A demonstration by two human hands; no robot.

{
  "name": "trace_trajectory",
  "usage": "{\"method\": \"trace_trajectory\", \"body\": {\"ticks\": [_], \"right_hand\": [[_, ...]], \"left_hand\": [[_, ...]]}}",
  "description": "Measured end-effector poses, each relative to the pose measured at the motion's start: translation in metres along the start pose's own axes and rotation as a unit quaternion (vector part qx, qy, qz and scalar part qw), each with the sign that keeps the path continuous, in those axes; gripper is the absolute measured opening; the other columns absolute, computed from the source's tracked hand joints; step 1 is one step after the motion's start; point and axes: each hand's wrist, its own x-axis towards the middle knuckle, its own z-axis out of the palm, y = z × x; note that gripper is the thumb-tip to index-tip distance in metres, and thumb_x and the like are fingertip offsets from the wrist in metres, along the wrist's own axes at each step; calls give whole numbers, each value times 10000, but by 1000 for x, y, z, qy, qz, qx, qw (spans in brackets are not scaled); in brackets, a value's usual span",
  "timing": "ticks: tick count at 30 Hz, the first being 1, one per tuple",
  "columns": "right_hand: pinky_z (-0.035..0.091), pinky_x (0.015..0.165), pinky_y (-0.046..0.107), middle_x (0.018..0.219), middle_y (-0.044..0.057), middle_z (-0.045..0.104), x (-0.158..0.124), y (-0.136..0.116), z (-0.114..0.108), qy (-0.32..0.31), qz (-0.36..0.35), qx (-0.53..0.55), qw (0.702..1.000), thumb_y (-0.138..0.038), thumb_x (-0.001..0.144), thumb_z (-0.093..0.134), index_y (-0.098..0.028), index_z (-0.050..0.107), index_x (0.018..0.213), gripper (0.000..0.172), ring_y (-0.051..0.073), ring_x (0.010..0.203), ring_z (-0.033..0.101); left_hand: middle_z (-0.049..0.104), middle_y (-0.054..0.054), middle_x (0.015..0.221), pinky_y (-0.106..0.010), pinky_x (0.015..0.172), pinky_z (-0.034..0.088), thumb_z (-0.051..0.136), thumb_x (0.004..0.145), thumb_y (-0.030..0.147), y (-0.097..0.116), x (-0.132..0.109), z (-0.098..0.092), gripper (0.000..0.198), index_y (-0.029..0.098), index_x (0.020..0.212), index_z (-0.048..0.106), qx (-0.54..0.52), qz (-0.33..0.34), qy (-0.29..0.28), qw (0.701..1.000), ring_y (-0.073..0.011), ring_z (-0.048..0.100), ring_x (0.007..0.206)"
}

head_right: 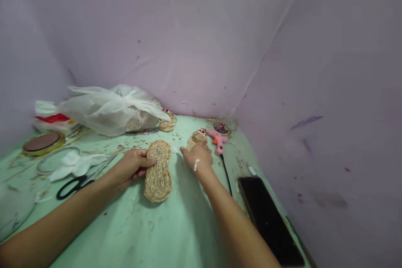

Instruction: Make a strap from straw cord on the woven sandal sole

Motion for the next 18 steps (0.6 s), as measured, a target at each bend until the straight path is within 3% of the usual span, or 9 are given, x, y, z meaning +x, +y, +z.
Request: {"method": "trace_trajectory", "body": {"ticks": [3,6,9,12,14,18], "right_hand": [[322,846,544,1153,319,457,-4,-16,17,35,18,-61,997,-353,648,609,-23,494,1082,557,444,1127,374],[340,841,492,1077,288,503,-17,-15,14,37,5,-84,996,-237,651,563,-23,509,1044,450,411,1063,428],[343,867,418,1006,201,539,-43,-4,0,27,-32,-78,996,-236,625,575,-86,521,1026,432,351,1016,462],[346,871,420,996,159,523,-83,12,-6,50,-102,10,994,-263,628,587,-133,504,994,397,327,989,458],[363,861,417,1010,131,517,-110,25,-1,49,-111,61,991,-263,641,599,-179,498,958,343,310,993,458],[359,910,437,1118,114,493,-145,47,14,6,-144,93,985,-295,647,652,-215,478,1019,418,293,1066,441]], "left_hand": [[382,75,373,-184,347,119,590,613,236,-1,1,-2,147,155,600,469,1,-3,7,1000,-31,269,315],[373,73,355,-180,343,123,579,623,219,-1,3,-6,126,152,591,477,9,-10,8,1000,-34,275,314],[380,68,348,-171,335,138,595,623,224,-2,5,-11,148,148,573,477,19,-21,7,1000,-35,293,315],[399,61,352,-161,329,176,606,621,230,-6,5,-16,168,146,565,472,26,-37,-1,999,-35,315,316],[423,52,356,-158,325,192,615,617,231,-9,2,-18,163,140,578,485,30,-51,-15,998,-38,329,314],[485,26,374,-162,313,241,616,619,211,-17,-8,-16,151,111,710,547,73,-86,-85,990,-60,374,307]]}}
